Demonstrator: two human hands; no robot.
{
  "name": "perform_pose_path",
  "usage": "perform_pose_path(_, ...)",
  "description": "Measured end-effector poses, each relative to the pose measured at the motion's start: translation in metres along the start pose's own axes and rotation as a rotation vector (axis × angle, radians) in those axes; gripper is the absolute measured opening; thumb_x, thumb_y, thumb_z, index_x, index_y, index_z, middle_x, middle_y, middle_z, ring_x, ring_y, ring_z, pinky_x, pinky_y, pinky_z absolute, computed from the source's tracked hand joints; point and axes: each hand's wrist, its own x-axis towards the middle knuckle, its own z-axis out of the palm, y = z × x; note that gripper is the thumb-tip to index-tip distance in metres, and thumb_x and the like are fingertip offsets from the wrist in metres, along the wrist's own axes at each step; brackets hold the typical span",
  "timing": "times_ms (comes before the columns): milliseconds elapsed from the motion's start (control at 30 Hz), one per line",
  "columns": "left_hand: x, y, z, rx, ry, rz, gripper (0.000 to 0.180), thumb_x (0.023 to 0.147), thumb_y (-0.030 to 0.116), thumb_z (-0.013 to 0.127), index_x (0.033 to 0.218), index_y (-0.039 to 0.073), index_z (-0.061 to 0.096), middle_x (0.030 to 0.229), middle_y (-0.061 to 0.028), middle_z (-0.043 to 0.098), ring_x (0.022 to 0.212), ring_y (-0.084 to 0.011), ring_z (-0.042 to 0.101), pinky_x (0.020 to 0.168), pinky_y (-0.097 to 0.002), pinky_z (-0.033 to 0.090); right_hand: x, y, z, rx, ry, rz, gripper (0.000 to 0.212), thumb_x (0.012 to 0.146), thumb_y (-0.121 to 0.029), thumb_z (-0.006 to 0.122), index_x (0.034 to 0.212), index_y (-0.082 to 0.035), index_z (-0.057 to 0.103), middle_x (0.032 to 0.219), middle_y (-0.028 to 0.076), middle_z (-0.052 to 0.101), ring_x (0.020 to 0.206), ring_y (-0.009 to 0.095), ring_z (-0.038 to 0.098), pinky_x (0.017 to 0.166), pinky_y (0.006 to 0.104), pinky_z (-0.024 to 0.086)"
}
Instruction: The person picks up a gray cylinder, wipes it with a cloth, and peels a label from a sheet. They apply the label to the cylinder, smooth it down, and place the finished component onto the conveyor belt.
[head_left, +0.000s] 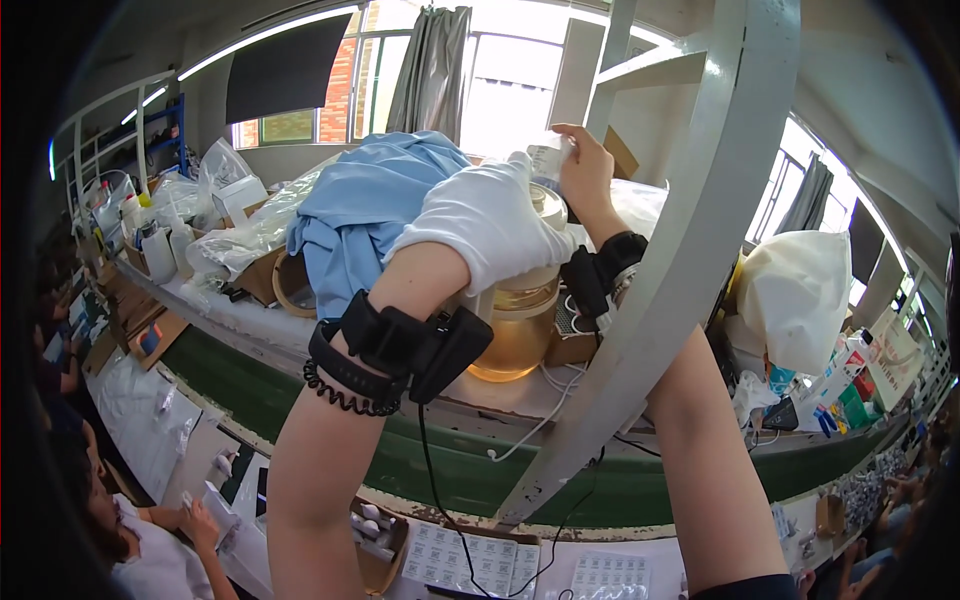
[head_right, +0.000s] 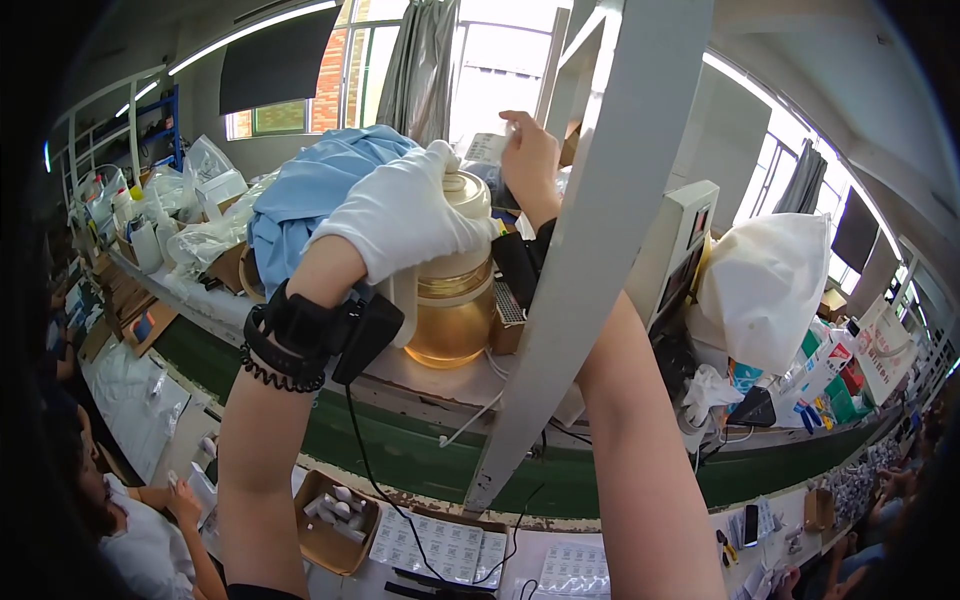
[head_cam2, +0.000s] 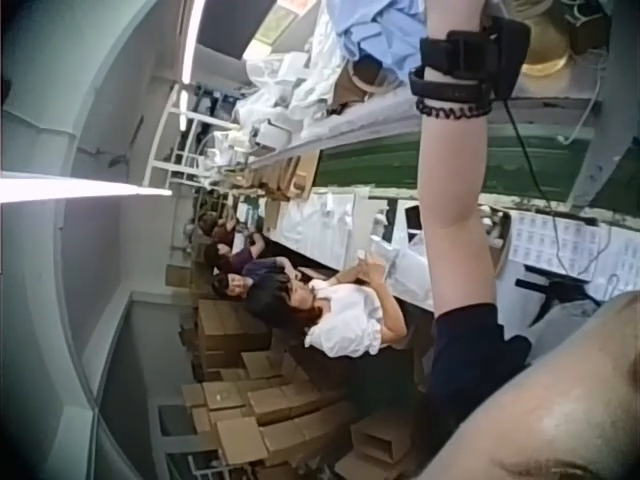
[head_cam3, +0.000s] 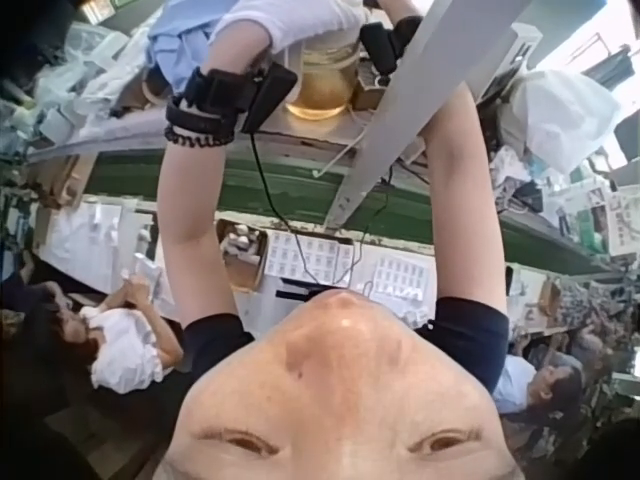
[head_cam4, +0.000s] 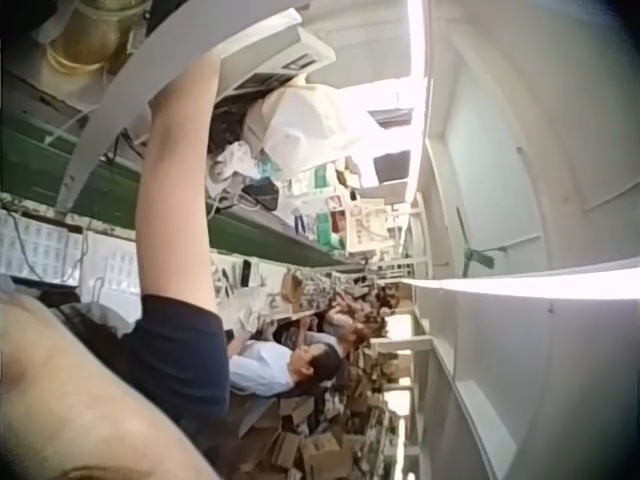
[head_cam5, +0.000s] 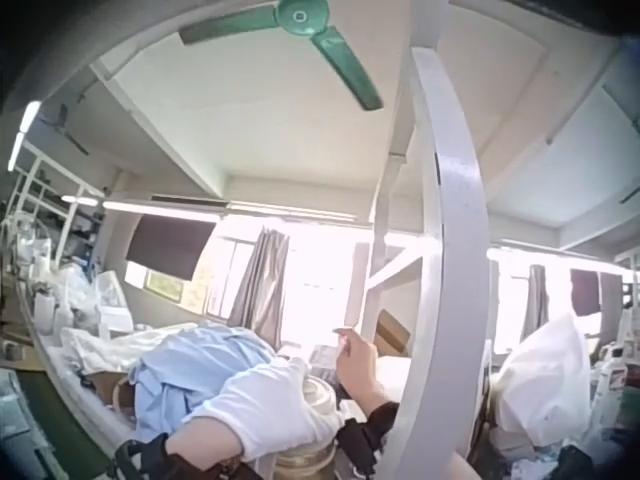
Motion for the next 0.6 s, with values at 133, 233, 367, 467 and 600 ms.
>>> perform_pose_path(133,0.000,-0.005,0.001,0.004,0.001,0.001,0.067,0.071,0.045,0.067,0.114,-0.004,0.053,0.102,-0.0215,0.063,0.094,-0.0310,0.064,0.083,-0.0324,0.050,0.010,0.003,0.009,-0.192,-0.178,0.105,0.032,0.081,-0.004,0.043,0.100,-0.010,0.068,0.085,0.018,0.065,0.076,0.031,0.064,0.076,0.0375,0.049)
perform_pose_path(233,0.003,-0.003,0.002,0.011,-0.016,-0.004,0.066,0.071,0.045,0.067,0.113,-0.004,0.053,0.102,-0.0214,0.063,0.093,-0.0305,0.064,0.082,-0.0325,0.050,0.012,0.012,0.018,-0.157,-0.287,0.223,0.030,0.081,-0.009,0.045,0.099,-0.011,0.069,0.086,0.019,0.065,0.080,0.033,0.064,0.078,0.0389,0.049)
perform_pose_path(367,0.005,0.003,0.005,0.010,-0.013,0.015,0.065,0.071,0.045,0.066,0.112,-0.003,0.053,0.102,-0.0215,0.063,0.093,-0.0310,0.064,0.081,-0.0331,0.050,0.014,0.036,0.017,-0.283,-0.309,0.095,0.028,0.079,-0.012,0.049,0.099,-0.011,0.069,0.085,0.018,0.066,0.082,0.030,0.064,0.081,0.0375,0.048)
perform_pose_path(467,0.005,-0.003,0.008,0.023,0.008,0.017,0.065,0.071,0.046,0.065,0.112,-0.003,0.053,0.101,-0.0219,0.063,0.093,-0.0317,0.064,0.081,-0.0337,0.050,0.013,0.038,0.030,-0.237,-0.460,0.274,0.027,0.075,-0.014,0.055,0.098,-0.011,0.070,0.089,0.018,0.066,0.086,0.029,0.063,0.084,0.0378,0.047)
perform_pose_path(600,-0.002,-0.009,0.001,0.035,0.029,0.022,0.066,0.071,0.047,0.063,0.111,-0.004,0.054,0.101,-0.0227,0.063,0.093,-0.0330,0.063,0.082,-0.0348,0.049,0.010,0.071,0.054,-0.226,-0.360,0.244,0.022,0.073,-0.013,0.055,0.084,-0.011,0.073,0.084,0.015,0.068,0.086,0.032,0.064,0.081,0.0376,0.049)
